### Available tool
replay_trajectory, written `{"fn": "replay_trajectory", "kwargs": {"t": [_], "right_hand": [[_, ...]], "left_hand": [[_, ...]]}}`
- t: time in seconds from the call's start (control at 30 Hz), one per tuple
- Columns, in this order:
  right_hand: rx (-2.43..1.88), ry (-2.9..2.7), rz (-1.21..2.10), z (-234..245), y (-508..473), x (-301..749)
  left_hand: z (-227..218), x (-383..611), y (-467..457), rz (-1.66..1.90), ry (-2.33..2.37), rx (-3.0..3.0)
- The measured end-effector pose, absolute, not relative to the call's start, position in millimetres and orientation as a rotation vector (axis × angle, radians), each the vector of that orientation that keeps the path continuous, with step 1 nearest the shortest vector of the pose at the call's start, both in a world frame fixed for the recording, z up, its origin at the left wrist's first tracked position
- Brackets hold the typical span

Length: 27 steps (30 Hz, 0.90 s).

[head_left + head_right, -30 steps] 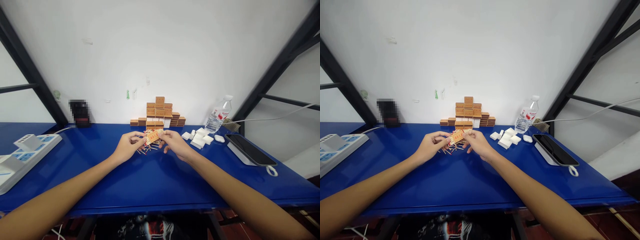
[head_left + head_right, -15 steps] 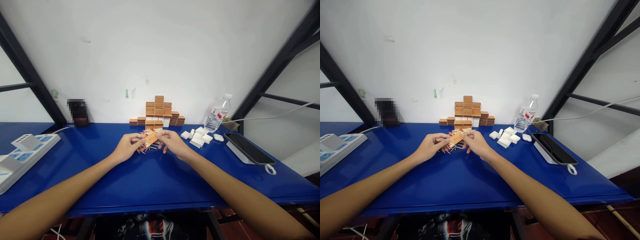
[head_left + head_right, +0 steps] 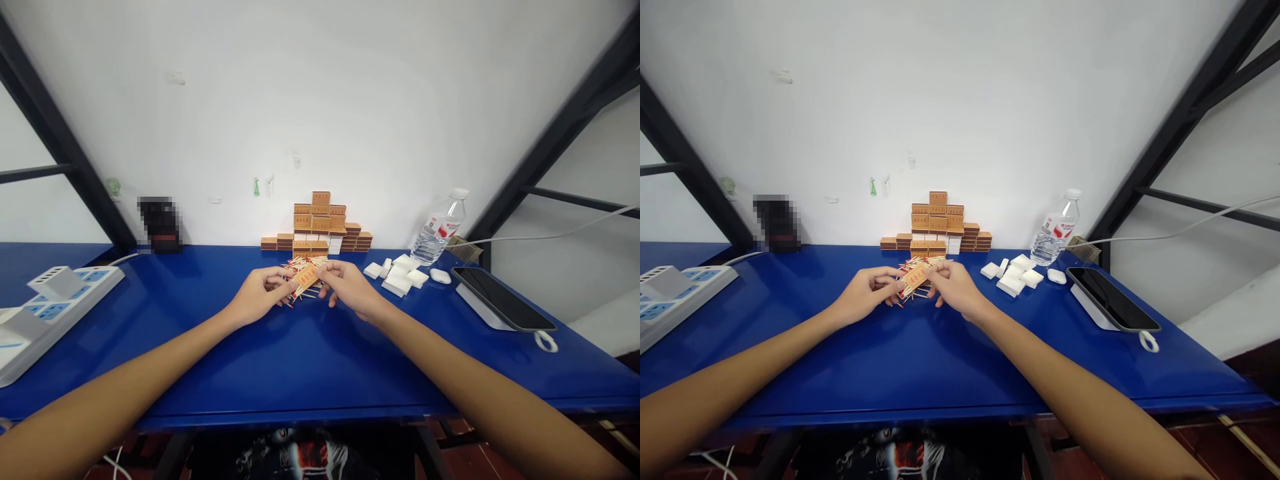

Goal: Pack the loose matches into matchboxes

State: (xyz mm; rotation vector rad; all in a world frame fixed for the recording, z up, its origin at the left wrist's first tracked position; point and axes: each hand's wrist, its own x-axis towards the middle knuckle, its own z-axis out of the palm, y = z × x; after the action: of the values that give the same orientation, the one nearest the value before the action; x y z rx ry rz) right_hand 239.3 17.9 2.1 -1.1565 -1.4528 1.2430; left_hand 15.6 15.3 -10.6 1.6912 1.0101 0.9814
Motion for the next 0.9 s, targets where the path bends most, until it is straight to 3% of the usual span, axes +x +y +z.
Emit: {"fn": "replay_trajectory", "kwargs": {"t": [0.9], "right_hand": [[-1.150, -1.482, 1.228, 1.4, 19.1, 241.4]], "left_hand": [[-9.0, 17.5, 12.6, 0.912, 1.007, 1.796]]}}
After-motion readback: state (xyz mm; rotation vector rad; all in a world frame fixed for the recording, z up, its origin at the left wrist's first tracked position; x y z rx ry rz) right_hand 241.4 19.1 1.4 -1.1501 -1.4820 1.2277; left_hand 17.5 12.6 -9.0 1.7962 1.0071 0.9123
